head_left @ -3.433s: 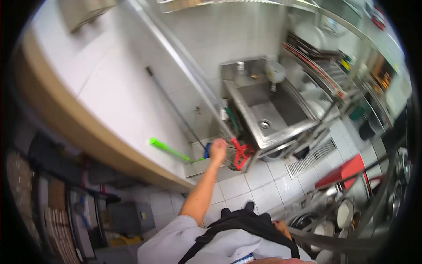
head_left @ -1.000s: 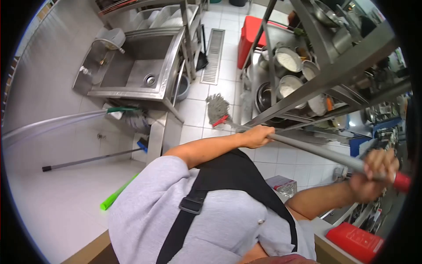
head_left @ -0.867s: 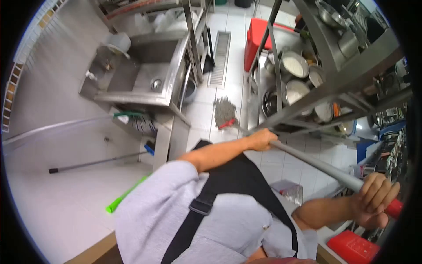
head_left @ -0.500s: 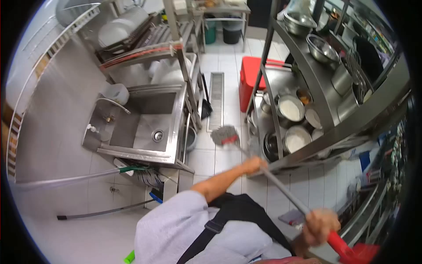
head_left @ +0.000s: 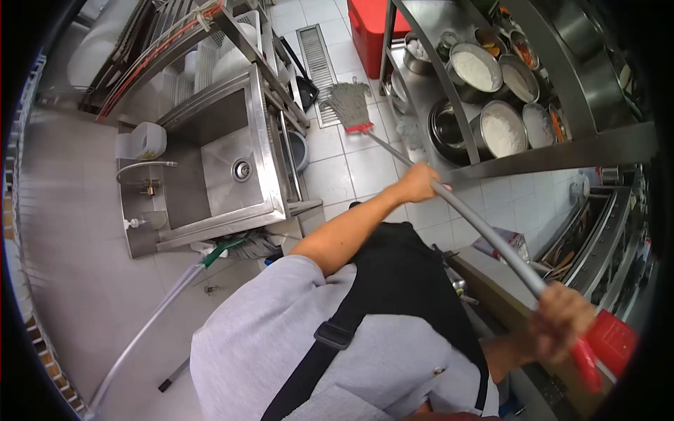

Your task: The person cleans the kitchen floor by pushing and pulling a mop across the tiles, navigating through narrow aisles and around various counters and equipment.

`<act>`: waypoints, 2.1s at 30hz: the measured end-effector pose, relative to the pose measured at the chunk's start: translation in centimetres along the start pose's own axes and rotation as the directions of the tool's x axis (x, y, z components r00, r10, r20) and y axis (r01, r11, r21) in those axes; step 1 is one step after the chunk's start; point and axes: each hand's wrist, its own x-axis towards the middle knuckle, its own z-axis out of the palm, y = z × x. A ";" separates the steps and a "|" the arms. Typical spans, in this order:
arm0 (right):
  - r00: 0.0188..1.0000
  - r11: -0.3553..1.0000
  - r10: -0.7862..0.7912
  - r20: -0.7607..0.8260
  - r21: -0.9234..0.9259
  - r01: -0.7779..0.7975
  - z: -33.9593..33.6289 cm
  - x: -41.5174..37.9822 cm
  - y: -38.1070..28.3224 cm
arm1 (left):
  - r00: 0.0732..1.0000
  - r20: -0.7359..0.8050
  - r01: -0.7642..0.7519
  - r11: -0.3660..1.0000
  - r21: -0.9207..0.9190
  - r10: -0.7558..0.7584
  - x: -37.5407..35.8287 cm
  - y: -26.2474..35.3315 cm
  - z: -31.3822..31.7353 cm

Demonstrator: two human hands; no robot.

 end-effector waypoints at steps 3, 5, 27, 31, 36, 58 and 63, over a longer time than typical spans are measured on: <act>0.988 0.980 -0.148 0.032 0.136 0.142 -0.4 1.5 -5.7 | 0.972 0.224 0.089 0.995 -0.048 -0.076 -1.3 3.8 1.5; 0.977 0.978 -0.197 -0.079 0.047 0.201 0.5 0.9 -5.1 | 0.974 0.227 0.013 1.000 -0.022 -0.008 -0.5 2.5 1.4; 0.984 0.934 -0.139 -0.113 -0.344 0.093 -12.7 -7.8 -19.9 | 0.867 0.452 -0.214 0.976 -0.049 0.213 -5.8 9.0 13.9; 0.980 0.954 -0.165 0.114 -0.234 0.188 -15.5 -8.0 -28.3 | 0.675 0.669 -0.203 0.950 -0.238 0.312 -10.2 15.2 21.7; 0.940 0.952 -0.260 0.219 0.223 0.211 -18.0 -11.3 -25.9 | 0.731 0.663 -0.133 0.987 -0.091 0.160 -12.3 14.9 21.8; 0.993 0.993 -0.114 0.040 0.026 0.113 -26.3 -16.5 -26.3 | 0.648 0.758 0.061 0.997 0.051 -0.078 -16.8 18.2 25.5; 0.963 0.956 -0.266 0.037 0.135 0.259 -22.3 -19.5 -24.5 | 0.615 0.780 0.055 0.993 0.104 -0.116 -17.3 17.4 22.1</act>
